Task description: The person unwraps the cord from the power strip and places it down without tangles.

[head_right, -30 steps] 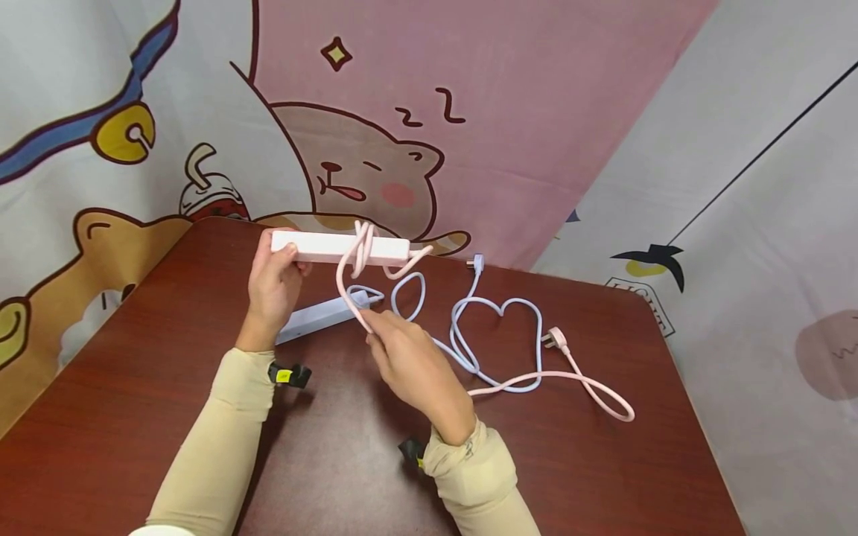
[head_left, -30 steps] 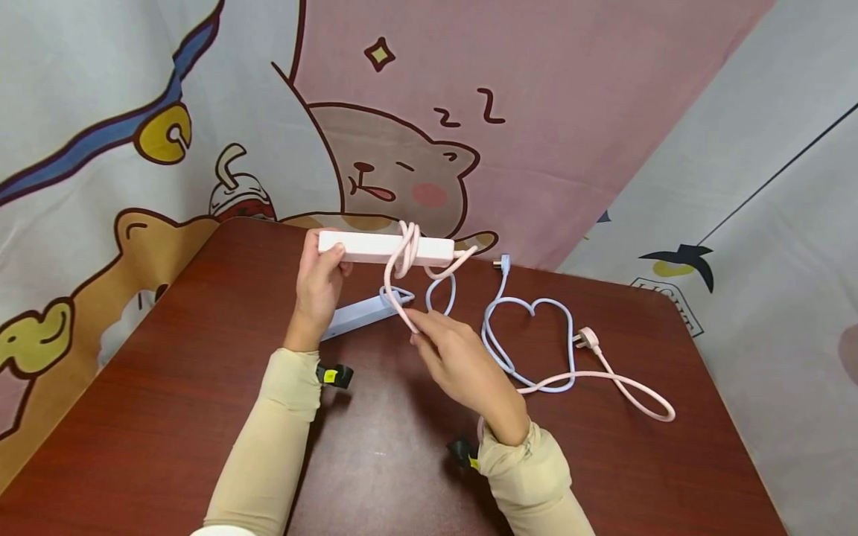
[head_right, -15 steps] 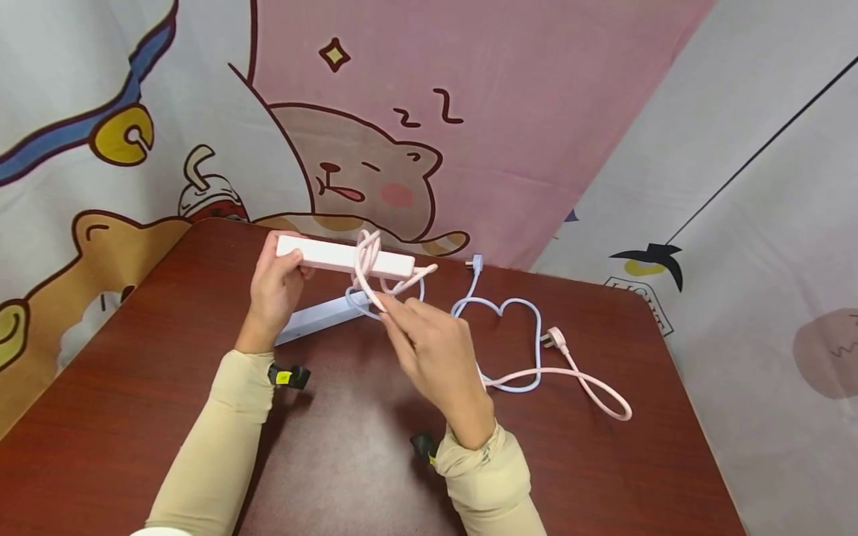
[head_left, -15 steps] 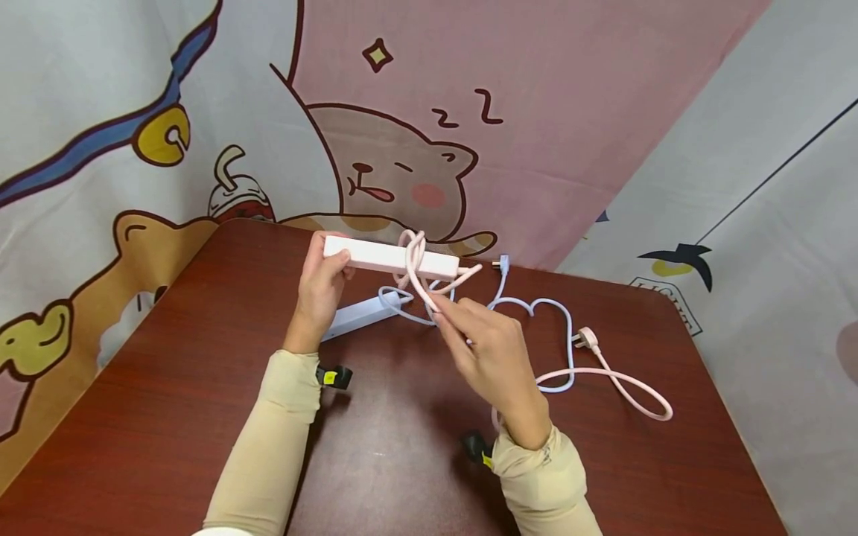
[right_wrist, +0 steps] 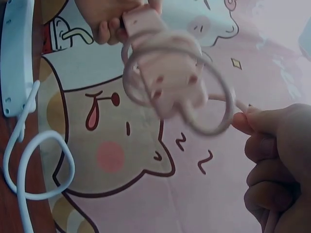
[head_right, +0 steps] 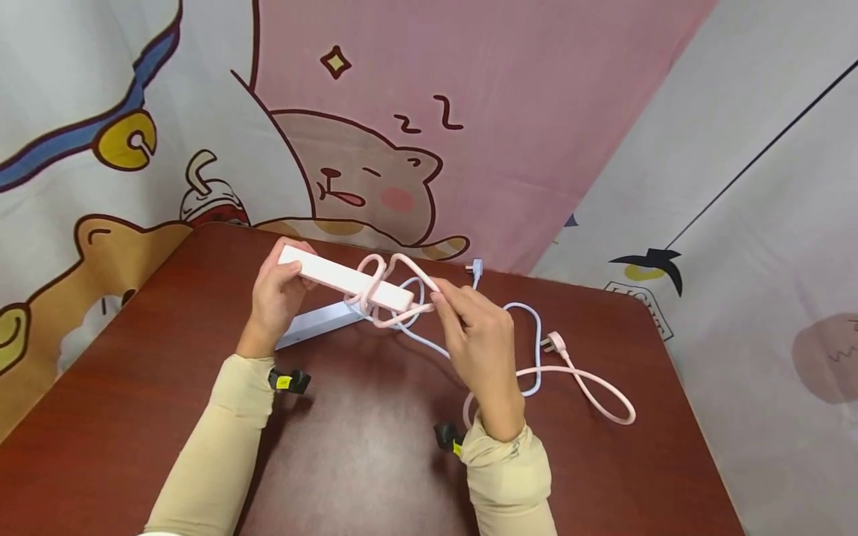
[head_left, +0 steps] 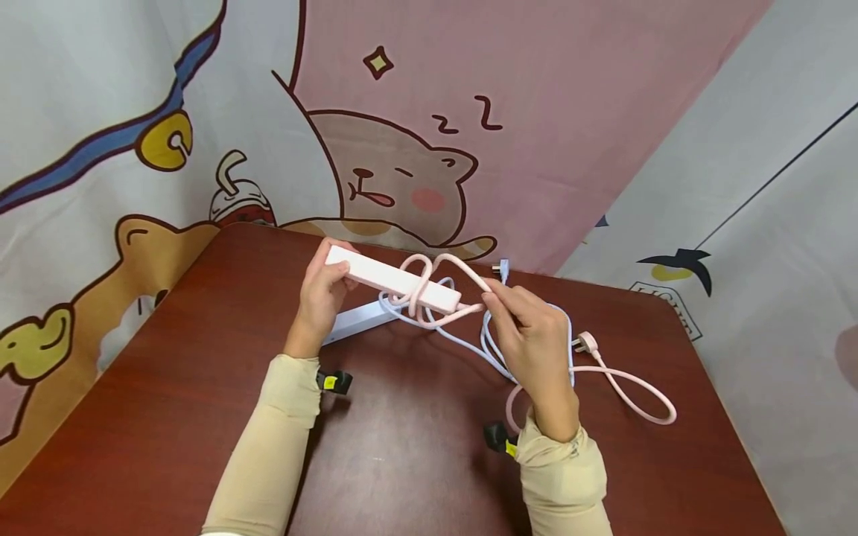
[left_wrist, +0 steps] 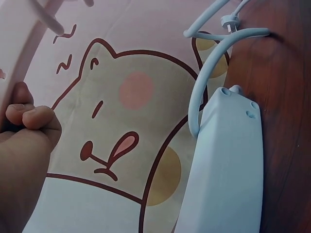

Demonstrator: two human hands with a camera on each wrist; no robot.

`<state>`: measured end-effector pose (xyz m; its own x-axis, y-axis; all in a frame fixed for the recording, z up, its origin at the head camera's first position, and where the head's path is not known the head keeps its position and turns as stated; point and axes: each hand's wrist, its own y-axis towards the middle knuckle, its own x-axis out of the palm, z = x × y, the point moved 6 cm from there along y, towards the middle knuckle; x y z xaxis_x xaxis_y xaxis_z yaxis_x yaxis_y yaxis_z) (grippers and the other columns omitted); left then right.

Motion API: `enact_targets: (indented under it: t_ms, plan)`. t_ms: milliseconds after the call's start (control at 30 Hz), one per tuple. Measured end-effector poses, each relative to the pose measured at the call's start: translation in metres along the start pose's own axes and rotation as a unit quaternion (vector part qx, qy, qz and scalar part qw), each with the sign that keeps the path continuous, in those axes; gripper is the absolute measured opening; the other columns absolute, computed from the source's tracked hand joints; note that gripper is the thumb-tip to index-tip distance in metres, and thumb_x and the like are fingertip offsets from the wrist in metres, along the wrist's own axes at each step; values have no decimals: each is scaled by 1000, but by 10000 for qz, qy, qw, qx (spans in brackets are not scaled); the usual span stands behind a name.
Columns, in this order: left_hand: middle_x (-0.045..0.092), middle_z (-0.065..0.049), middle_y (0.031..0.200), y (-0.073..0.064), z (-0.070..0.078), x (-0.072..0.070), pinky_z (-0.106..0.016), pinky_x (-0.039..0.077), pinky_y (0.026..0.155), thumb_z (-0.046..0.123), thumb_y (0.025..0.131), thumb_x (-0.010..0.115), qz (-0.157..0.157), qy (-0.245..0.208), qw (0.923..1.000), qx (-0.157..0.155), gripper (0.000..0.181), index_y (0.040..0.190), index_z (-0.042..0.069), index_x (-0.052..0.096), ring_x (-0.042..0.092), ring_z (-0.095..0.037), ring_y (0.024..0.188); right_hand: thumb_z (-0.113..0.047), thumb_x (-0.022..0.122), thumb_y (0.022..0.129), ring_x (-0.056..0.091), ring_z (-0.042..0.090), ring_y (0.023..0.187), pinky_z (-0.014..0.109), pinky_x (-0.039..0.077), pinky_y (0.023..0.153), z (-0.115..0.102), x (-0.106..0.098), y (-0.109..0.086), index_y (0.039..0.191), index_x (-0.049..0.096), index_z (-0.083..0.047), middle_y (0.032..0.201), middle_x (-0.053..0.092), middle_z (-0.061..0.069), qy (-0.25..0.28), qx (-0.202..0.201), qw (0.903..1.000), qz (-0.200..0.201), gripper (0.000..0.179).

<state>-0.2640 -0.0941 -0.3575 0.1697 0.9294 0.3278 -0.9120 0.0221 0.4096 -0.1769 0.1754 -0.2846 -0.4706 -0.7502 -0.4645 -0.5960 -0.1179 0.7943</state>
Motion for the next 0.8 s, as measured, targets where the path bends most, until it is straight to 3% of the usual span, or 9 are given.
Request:
enact_targets:
  t_ms: [333,567,700,800]
  plan:
    - [57,6,82,-1,-2,0,-27,36,64,11,94,38,-110,-373,9992,122,20,100,15,56,46,-11,69,-8,74,93,43,8,58,20,32,56,20,1,-5,109,80,-7,70,67,2,-318,274,9986,-313,17]
    - [58,6,83,-1,-1,-1,-27,38,66,13,97,36,-24,-578,9982,137,21,101,16,56,49,-10,73,-13,73,94,49,10,61,19,36,59,30,8,-9,108,80,-8,79,74,3,-592,545,9938,-762,17]
    - [55,6,80,0,0,-2,-27,36,66,14,99,36,116,-800,9965,214,20,102,16,55,45,-12,72,-14,72,95,52,13,61,27,41,60,32,15,-11,108,80,-8,80,75,4,-743,503,9897,-1113,17]
    - [54,6,81,0,0,-3,-26,35,67,14,100,36,176,-849,9960,226,19,103,16,55,43,-12,73,-15,72,95,66,17,67,37,51,64,31,20,-12,108,80,-8,88,79,7,-791,389,9864,-1390,17]
